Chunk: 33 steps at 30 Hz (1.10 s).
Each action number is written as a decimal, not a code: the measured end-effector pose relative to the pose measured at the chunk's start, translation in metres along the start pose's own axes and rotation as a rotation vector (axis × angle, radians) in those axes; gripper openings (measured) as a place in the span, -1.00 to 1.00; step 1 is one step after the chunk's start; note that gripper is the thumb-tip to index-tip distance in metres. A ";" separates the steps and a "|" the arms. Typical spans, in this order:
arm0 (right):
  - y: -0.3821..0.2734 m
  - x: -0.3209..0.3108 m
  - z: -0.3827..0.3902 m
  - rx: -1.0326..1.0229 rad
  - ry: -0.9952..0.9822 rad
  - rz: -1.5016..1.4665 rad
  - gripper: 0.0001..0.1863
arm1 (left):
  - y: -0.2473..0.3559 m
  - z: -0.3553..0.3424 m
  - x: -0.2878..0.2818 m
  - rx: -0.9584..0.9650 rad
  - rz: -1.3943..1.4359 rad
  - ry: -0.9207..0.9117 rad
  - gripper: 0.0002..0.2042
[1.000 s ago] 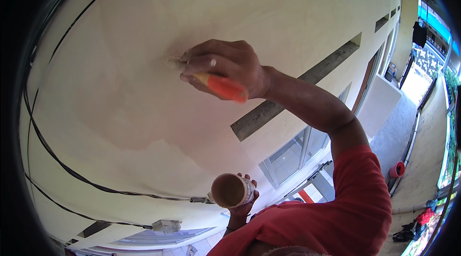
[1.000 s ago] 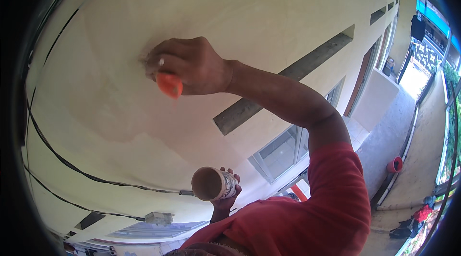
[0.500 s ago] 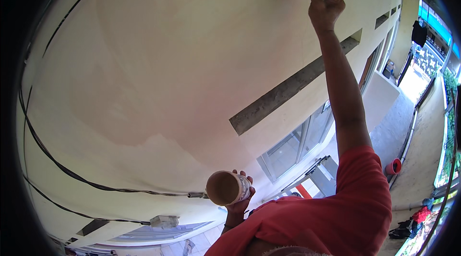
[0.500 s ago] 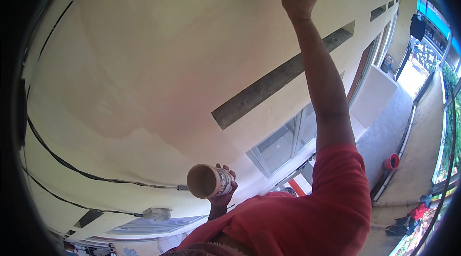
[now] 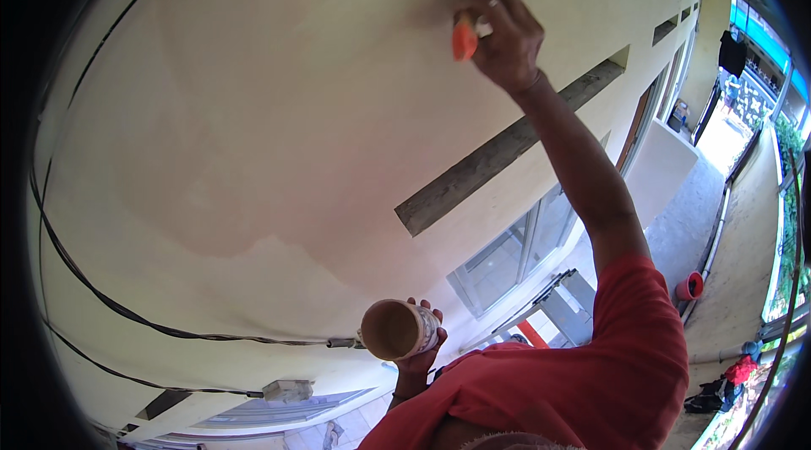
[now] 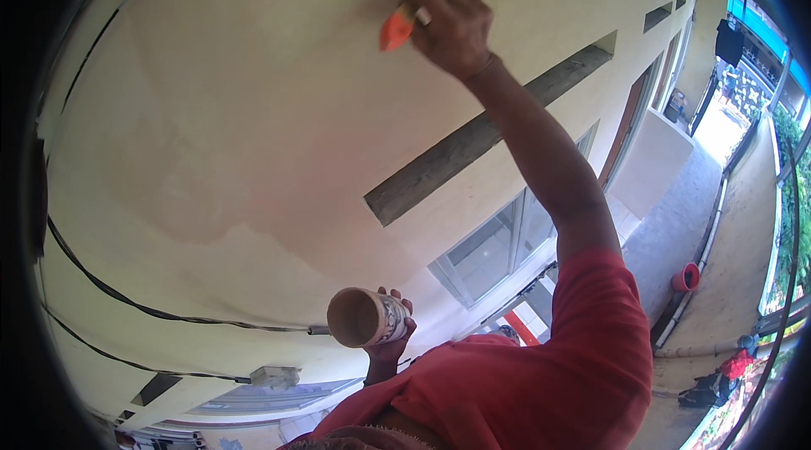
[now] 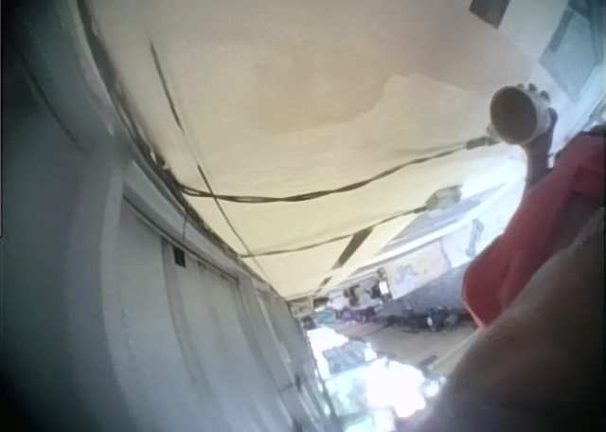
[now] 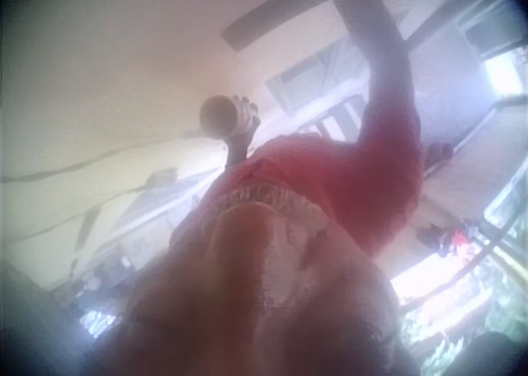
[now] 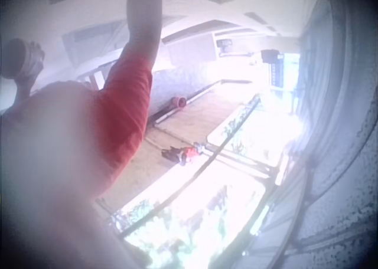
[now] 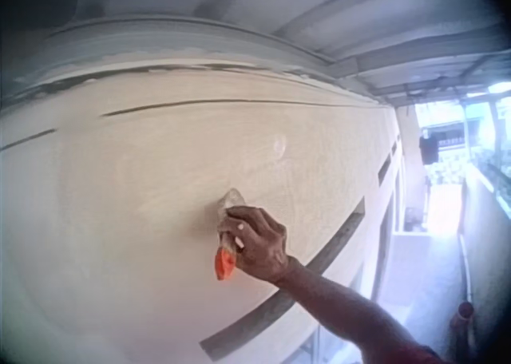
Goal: The person paints a ceiling using a paintbrush and a small container of paint. They repeatedly dip the brush into the container and apply paint to the ceiling surface in long strokes, working around visible electrical conduits and fixtures.
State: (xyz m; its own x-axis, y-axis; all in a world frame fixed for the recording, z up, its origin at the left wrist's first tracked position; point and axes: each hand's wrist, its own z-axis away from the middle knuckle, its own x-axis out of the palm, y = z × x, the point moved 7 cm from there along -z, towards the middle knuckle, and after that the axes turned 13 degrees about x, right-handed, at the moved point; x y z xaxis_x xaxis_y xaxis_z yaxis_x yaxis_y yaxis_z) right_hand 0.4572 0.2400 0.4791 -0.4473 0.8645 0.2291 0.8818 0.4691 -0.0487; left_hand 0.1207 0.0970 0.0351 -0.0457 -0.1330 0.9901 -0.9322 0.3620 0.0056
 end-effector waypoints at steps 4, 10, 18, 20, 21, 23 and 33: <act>-0.100 -0.007 0.030 -0.124 -0.266 -0.348 -0.79 | -0.001 0.003 -0.004 0.001 0.007 0.088 -0.29; 0.028 -0.003 0.020 0.683 -0.226 -0.829 -0.84 | -0.003 -0.004 -0.004 -0.036 0.026 0.062 -0.29; 0.180 -0.059 -0.037 0.583 0.239 -0.223 -0.74 | 0.015 0.013 -0.009 0.040 0.017 0.049 -0.31; 0.187 -0.075 -0.066 0.221 0.211 0.356 -0.74 | 0.012 0.004 -0.006 0.018 0.028 0.014 -0.31; 0.182 -0.058 -0.057 0.184 0.159 0.357 -0.76 | 0.013 0.005 -0.006 0.027 0.028 0.017 -0.31; 0.141 -0.022 -0.044 0.356 0.117 -0.064 -0.79 | 0.012 0.003 -0.004 0.031 0.029 0.021 -0.30; -0.041 -0.032 -0.021 -0.079 -0.060 -0.398 -0.73 | 0.002 -0.004 -0.001 -0.018 0.026 0.048 -0.30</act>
State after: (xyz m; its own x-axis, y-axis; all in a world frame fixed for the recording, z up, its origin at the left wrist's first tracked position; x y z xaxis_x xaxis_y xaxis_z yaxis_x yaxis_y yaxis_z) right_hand 0.4382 0.1889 0.4937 -0.7620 0.6280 0.1582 0.6455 0.7561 0.1078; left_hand 0.1205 0.1017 0.0349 -0.0519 -0.0791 0.9955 -0.9244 0.3810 -0.0179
